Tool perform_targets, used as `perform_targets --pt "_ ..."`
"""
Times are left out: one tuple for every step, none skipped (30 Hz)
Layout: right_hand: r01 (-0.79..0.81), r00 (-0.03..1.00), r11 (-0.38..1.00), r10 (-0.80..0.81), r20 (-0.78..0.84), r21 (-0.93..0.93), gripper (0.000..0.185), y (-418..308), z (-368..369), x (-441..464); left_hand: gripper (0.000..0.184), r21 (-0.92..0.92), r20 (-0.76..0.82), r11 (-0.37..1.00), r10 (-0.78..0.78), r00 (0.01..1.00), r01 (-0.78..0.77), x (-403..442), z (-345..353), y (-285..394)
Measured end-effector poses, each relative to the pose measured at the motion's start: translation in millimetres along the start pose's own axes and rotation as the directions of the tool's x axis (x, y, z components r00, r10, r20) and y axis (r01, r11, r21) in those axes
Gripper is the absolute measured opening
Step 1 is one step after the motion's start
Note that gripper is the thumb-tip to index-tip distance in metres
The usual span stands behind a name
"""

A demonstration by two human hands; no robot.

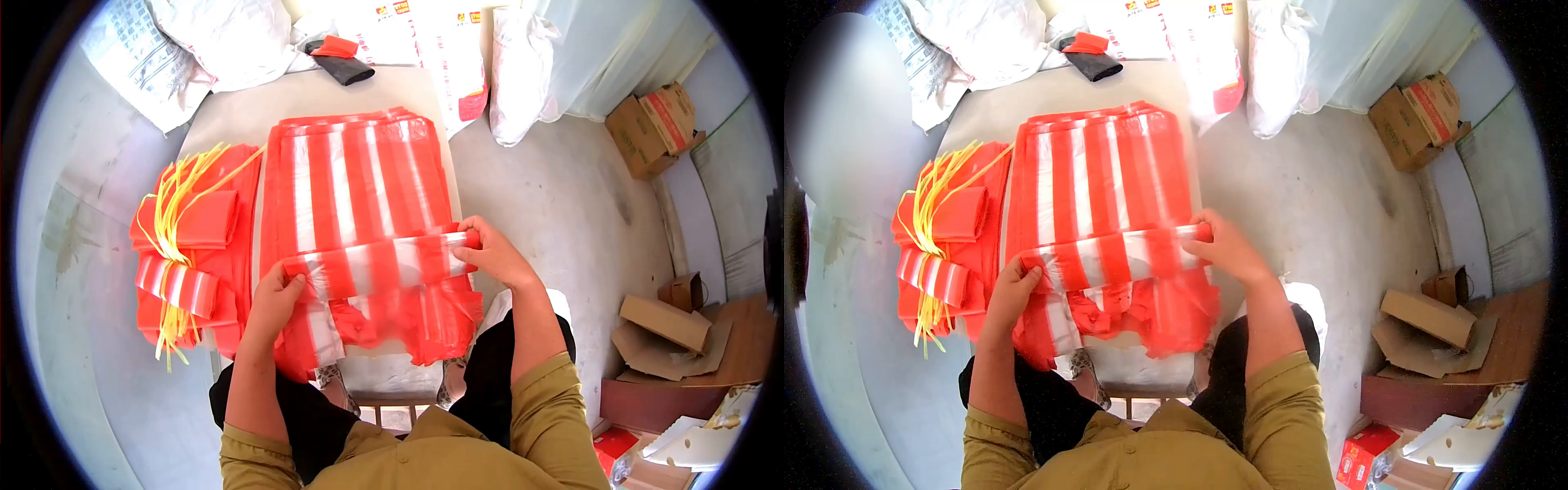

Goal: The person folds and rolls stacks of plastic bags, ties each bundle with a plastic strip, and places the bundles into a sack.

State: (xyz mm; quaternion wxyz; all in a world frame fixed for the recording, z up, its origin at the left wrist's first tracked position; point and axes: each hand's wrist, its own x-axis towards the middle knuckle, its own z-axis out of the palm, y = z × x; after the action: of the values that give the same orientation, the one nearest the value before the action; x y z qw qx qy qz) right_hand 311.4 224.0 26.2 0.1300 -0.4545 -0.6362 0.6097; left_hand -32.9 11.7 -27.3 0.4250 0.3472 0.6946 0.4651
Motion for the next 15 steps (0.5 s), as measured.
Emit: perform_targets --pt "0.030 0.999 0.999 -0.030 0.011 -0.012 0.033 4.4 -1.5 1.0 0.025 -0.021 0.000 1.000 0.001 1.000 -0.001 0.8 -0.7 -1.9" --pt "0.059 0.998 0.998 -0.058 0.022 -0.023 0.037 13.1 -4.6 3.1 0.025 -0.043 0.001 0.999 0.002 1.000 -0.002 1.3 -0.4 -2.8" --pt "0.088 0.996 0.996 -0.087 0.032 -0.034 0.042 20.3 -7.5 4.6 0.025 -0.086 -0.008 0.996 -0.009 1.000 0.009 0.3 1.5 -0.6" --pt "0.100 0.993 0.994 -0.097 0.059 -0.047 0.042 26.0 -10.6 6.7 0.025 -0.129 -0.016 0.991 -0.021 1.000 0.018 -1.7 3.6 3.8" --pt "0.114 0.990 0.992 -0.108 0.087 -0.061 0.042 30.8 -13.7 9.2 0.025 -0.173 -0.023 0.985 -0.032 0.999 0.027 -2.4 5.0 6.3" --pt "0.127 0.986 0.989 -0.118 0.116 -0.074 0.042 30.9 -14.4 9.3 0.025 -0.185 -0.019 0.982 -0.032 0.999 0.028 -2.0 5.2 6.1" --pt "0.116 0.989 0.992 -0.110 0.096 -0.053 0.043 31.1 -13.9 8.8 0.025 -0.199 -0.015 0.980 -0.032 0.999 0.029 -1.9 5.2 5.8" --pt "0.105 0.992 0.994 -0.102 0.078 -0.033 0.044 31.2 -11.5 8.7 0.026 -0.212 -0.012 0.977 -0.033 0.999 0.030 -1.9 5.4 5.0" --pt "0.094 0.994 0.995 -0.093 0.060 -0.012 0.045 28.8 -7.4 8.0 0.027 -0.171 -0.027 0.985 -0.028 0.999 0.023 -2.7 6.6 6.6" --pt "0.061 0.997 0.997 -0.059 0.040 -0.056 0.043 26.2 -1.9 6.6 0.028 -0.129 -0.042 0.991 -0.022 0.999 0.017 -4.0 8.5 10.1" --pt "0.029 0.999 0.994 -0.027 0.017 -0.101 0.040 22.5 4.3 4.8 0.029 -0.088 -0.057 0.996 -0.014 0.998 0.009 -4.2 9.9 12.1" --pt "0.012 1.000 0.995 -0.011 0.009 -0.102 0.040 22.3 5.8 4.4 0.030 0.006 -0.079 1.000 0.031 0.996 -0.031 -3.7 11.2 9.8" --pt "-0.004 1.000 0.995 0.004 0.001 -0.103 0.041 22.1 7.2 4.1 0.031 0.100 -0.094 0.993 0.078 0.992 -0.069 -3.6 13.1 5.8" --pt "-0.004 1.000 0.998 0.004 0.009 -0.061 0.043 23.9 6.8 5.0 0.032 0.194 -0.106 0.975 0.128 0.986 -0.105 -3.1 14.4 3.7" --pt "0.006 1.000 1.000 -0.006 0.010 -0.003 0.045 21.3 6.0 4.1 0.032 0.156 -0.101 0.983 0.112 0.989 -0.096 -2.7 14.5 4.8"
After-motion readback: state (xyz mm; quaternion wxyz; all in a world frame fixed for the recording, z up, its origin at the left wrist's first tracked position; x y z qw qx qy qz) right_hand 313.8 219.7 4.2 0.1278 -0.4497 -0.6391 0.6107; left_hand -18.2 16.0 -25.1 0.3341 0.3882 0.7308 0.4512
